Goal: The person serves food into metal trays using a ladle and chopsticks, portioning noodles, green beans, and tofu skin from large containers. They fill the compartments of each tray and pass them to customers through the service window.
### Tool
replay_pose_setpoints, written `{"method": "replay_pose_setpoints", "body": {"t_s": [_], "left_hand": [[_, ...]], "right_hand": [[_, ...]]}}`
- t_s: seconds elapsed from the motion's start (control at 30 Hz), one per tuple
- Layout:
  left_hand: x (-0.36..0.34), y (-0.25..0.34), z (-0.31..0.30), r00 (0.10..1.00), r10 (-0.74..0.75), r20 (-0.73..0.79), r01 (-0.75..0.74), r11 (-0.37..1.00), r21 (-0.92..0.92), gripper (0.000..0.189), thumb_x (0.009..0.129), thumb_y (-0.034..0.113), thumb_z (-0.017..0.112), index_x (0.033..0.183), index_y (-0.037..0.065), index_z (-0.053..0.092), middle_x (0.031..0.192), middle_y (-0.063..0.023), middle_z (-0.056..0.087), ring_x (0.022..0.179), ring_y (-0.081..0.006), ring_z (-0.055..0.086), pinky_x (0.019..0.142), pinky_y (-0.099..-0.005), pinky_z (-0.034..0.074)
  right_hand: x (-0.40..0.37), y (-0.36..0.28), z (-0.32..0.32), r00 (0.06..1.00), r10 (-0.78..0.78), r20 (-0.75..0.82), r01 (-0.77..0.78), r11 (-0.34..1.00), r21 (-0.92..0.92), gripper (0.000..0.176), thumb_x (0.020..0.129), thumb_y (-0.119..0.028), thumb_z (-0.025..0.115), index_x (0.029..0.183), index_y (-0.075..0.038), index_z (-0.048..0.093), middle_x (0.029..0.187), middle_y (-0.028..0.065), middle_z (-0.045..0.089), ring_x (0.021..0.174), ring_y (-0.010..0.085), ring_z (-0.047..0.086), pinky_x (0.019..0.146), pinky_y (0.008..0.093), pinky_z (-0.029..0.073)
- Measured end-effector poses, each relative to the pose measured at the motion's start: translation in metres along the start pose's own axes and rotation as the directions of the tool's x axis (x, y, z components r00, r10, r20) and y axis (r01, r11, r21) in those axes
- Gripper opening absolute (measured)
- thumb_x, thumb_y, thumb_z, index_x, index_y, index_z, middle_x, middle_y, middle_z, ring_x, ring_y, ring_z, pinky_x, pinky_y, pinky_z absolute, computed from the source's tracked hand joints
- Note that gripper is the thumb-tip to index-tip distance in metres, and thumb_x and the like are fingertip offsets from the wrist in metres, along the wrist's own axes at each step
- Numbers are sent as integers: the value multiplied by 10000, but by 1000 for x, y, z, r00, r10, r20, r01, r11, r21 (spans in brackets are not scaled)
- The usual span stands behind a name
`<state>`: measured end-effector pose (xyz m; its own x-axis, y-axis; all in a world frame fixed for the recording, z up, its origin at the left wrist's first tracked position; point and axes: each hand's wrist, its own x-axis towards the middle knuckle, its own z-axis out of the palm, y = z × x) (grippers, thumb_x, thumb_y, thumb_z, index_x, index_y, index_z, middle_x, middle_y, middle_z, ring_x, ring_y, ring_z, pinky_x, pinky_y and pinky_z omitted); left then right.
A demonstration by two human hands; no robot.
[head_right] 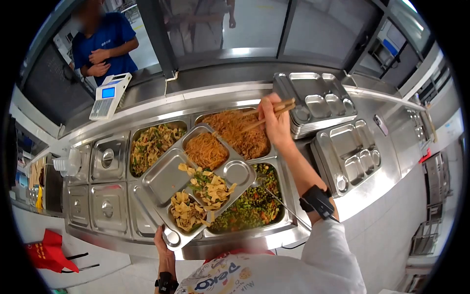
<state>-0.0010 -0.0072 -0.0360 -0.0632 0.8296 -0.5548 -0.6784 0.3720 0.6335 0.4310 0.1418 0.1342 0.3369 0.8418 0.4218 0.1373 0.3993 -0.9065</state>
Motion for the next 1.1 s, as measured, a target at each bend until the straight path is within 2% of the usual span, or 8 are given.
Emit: {"method": "replay_pose_setpoints", "body": {"t_s": [0.1,0.27,0.4,0.67,0.83,0.9,1.0,1.1], "left_hand": [[4,-3,-22,999,35,-35,-34,999,27,360,838,242,562,1072,-31,534,1050,-93,571,961,-204,543,873,-307,434],[-12,4,-9,988,69,-138,-52,991,120,370,838,251,560,1086,-22,535,1052,-85,575,977,-195,540,873,-305,430],[-13,2,-6,996,70,-62,-64,994,93,371,846,257,535,1093,-19,525,1047,-101,579,967,-221,555,866,-331,444],[-8,-3,-3,996,67,-55,-62,995,79,378,847,262,521,1091,-27,515,1045,-129,578,952,-253,568,860,-362,459],[-16,5,-11,999,46,5,-46,999,16,347,830,244,546,1064,-12,535,1026,-113,595,939,-238,575,849,-342,462],[-17,6,-25,999,41,7,-41,999,-14,364,830,246,543,1080,-19,527,1038,-121,590,949,-242,571,854,-344,461],[-28,17,-29,998,52,-31,-52,999,10,380,839,248,527,1110,-18,505,1069,-124,574,971,-244,562,855,-349,460],[-28,25,-38,996,60,-72,-60,998,2,364,844,247,523,1103,-9,507,1065,-116,570,971,-237,556,857,-344,456]], "right_hand": [[-25,65,-9,973,223,-65,-209,964,166,261,937,-298,423,803,-80,472,659,5,464,540,77,461,438,213,434],[-40,105,6,896,332,-295,-144,846,514,250,932,-310,432,843,-82,482,796,25,465,725,104,482,584,306,514],[-31,74,10,929,315,-194,-134,775,617,220,940,-272,415,867,-71,469,799,27,462,714,115,486,592,316,521],[-25,-16,37,983,-177,49,155,942,298,258,946,-200,379,803,-8,475,810,60,459,673,151,560,597,324,549],[-12,-11,24,963,-227,-143,251,950,185,233,936,-191,414,801,-14,483,792,57,496,689,115,548,524,242,524],[-16,12,13,980,-90,-180,107,990,86,228,928,-179,441,781,-13,493,808,78,529,686,140,543,547,253,478],[-29,91,-15,939,-313,141,338,766,-547,227,920,-169,463,770,-2,499,783,94,535,687,192,531,576,297,423],[-48,73,-2,970,-231,80,242,864,-440,201,944,-170,404,841,-26,499,788,34,520,603,92,504,493,234,456]]}}
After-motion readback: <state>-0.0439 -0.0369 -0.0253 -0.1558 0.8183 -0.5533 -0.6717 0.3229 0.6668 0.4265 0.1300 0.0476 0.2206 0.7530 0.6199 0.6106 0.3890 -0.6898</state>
